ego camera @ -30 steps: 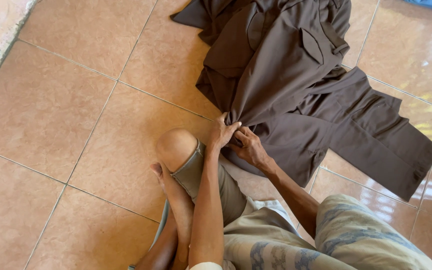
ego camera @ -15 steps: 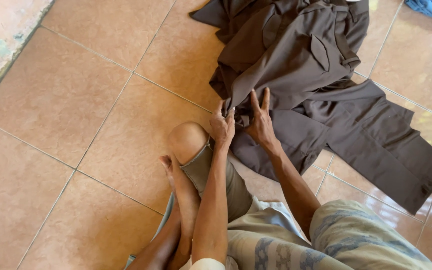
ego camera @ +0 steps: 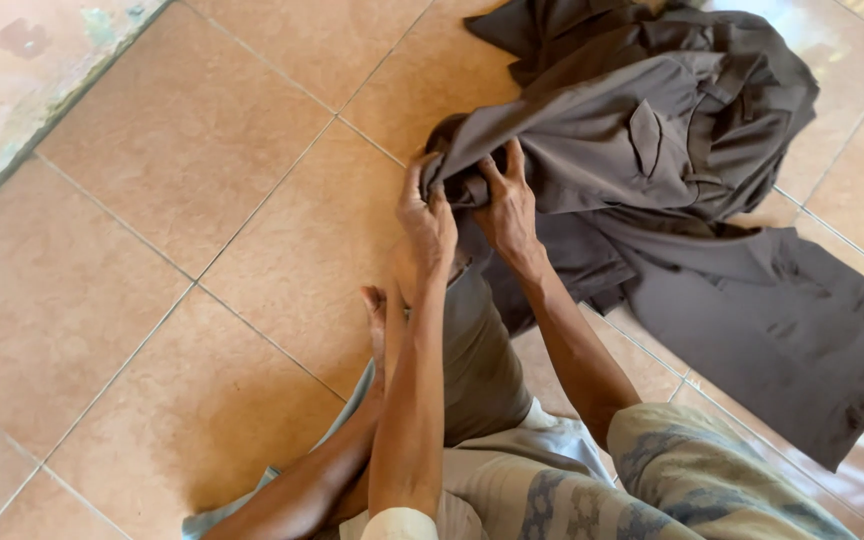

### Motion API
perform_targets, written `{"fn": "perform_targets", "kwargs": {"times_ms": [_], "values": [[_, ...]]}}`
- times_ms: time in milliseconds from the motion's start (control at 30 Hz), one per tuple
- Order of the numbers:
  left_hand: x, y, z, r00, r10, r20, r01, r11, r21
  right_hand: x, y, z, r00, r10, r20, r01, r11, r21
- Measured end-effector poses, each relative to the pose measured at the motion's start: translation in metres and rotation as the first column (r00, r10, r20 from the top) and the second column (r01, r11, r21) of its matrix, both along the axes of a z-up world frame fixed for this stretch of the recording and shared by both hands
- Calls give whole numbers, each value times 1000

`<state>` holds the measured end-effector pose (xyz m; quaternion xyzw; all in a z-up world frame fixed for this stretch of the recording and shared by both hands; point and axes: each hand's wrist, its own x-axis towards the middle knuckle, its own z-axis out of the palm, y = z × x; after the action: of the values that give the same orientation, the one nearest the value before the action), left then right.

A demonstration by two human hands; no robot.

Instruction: The person sits cross-legged on a tiled floor and folds dark brown trousers by hand. They align the legs, fold the garment in half, then fold it again into a compact rectangle, smoothing the fabric before placing the folded pants aside.

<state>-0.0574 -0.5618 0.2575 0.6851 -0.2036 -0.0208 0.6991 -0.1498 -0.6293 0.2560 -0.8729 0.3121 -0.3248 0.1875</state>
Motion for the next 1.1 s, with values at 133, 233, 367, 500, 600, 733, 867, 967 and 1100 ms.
{"fn": "perform_targets", "kwargs": {"times_ms": [133, 233, 367, 500, 600, 733, 867, 967, 1100], "values": [[38, 24, 7, 995, 91, -33, -93, 994, -64, 46, 9, 6, 993, 121, -1, -121, 992, 16], [65, 48, 8, 982, 182, -53, -188, 972, -143, 85, 25, 13, 975, 223, 18, -223, 975, -4], [95, 100, 18, 938, 320, -133, -346, 879, -329, 135, 72, 24, 869, 487, 88, -487, 873, -27], [113, 171, 13, 843, 481, -240, -538, 772, -339, 180, 135, 9, 753, 652, 93, -645, 758, -94], [119, 224, -4, 731, 573, -371, -681, 645, -346, 200, 192, -13, 690, 723, -8, -723, 689, -55], [135, 318, -84, 588, 599, -544, -805, 502, -316, 214, 269, -48, 575, 808, -130, -818, 574, -49], [135, 412, -173, 325, 621, -713, -939, 301, -166, 187, 318, -55, 326, 884, -336, -885, 410, 220], [107, 455, -224, 193, 598, -778, -975, 204, -85, 158, 308, -58, 323, 919, -227, -849, 387, 359], [66, 455, -284, 155, 672, -724, -976, 217, -7, 140, 251, -50, 681, 594, -429, -619, 779, 97]]}}
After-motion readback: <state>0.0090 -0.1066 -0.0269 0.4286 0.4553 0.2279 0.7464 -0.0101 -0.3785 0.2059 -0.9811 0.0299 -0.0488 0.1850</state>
